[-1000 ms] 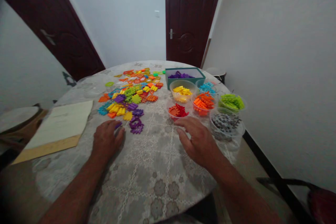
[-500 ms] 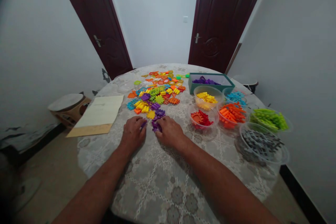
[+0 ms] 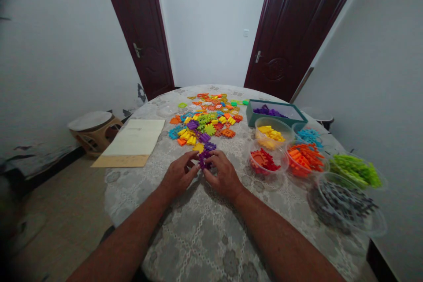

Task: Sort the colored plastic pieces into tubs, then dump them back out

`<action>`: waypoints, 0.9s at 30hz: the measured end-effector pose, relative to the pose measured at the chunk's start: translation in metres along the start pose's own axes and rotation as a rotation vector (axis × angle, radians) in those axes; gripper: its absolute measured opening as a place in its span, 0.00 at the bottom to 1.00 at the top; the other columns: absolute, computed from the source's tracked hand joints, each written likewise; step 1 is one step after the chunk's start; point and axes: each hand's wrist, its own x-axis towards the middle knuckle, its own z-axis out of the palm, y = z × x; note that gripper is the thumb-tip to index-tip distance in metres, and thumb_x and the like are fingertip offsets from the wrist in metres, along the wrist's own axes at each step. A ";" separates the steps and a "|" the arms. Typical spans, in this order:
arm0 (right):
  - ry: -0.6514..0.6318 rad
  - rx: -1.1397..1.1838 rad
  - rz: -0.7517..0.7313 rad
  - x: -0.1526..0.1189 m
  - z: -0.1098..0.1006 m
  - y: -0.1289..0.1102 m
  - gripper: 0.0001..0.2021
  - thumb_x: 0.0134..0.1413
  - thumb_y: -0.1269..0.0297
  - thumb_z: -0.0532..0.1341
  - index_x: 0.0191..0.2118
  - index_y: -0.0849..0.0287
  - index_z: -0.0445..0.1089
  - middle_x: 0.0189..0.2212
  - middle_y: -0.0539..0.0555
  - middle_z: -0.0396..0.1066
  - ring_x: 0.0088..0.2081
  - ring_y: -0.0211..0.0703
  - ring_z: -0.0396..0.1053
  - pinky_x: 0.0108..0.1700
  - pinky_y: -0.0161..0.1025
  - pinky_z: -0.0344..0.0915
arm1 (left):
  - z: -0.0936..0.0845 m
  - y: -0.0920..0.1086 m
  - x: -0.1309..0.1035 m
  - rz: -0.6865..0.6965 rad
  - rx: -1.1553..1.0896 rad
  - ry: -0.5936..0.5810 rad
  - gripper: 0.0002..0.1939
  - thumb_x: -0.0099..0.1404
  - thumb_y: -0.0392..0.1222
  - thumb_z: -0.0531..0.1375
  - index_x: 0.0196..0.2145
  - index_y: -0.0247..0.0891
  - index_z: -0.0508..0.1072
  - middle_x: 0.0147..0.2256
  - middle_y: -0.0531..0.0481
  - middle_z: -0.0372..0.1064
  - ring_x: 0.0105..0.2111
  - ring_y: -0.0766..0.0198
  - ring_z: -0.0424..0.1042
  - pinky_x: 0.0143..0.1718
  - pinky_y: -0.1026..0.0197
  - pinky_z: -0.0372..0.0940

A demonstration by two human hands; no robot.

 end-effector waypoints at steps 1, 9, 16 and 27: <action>-0.007 0.010 -0.016 0.000 0.002 -0.003 0.11 0.60 0.71 0.65 0.48 0.54 0.72 0.55 0.60 0.69 0.54 0.50 0.73 0.53 0.46 0.74 | -0.001 0.002 0.001 -0.044 -0.078 -0.030 0.22 0.72 0.42 0.60 0.62 0.41 0.71 0.52 0.42 0.78 0.45 0.57 0.78 0.52 0.53 0.71; -0.090 0.063 -0.018 -0.001 0.008 0.001 0.09 0.65 0.65 0.67 0.50 0.52 0.73 0.57 0.60 0.71 0.56 0.50 0.73 0.56 0.48 0.73 | 0.001 -0.003 0.007 -0.261 -0.398 -0.101 0.22 0.67 0.37 0.60 0.57 0.41 0.76 0.52 0.43 0.78 0.49 0.55 0.79 0.52 0.51 0.73; -0.014 -0.069 0.094 -0.003 0.008 0.009 0.07 0.65 0.64 0.66 0.47 0.54 0.73 0.55 0.61 0.69 0.45 0.47 0.75 0.48 0.46 0.76 | 0.004 -0.005 0.008 -0.570 -0.743 0.089 0.25 0.65 0.42 0.65 0.59 0.39 0.71 0.44 0.43 0.78 0.39 0.59 0.80 0.42 0.54 0.78; -0.263 -0.325 0.065 0.001 0.015 -0.006 0.08 0.66 0.63 0.65 0.49 0.54 0.71 0.55 0.61 0.68 0.53 0.52 0.73 0.54 0.48 0.74 | 0.007 -0.004 0.004 -0.510 -0.836 -0.037 0.46 0.57 0.36 0.70 0.70 0.43 0.59 0.52 0.40 0.77 0.51 0.53 0.79 0.54 0.48 0.73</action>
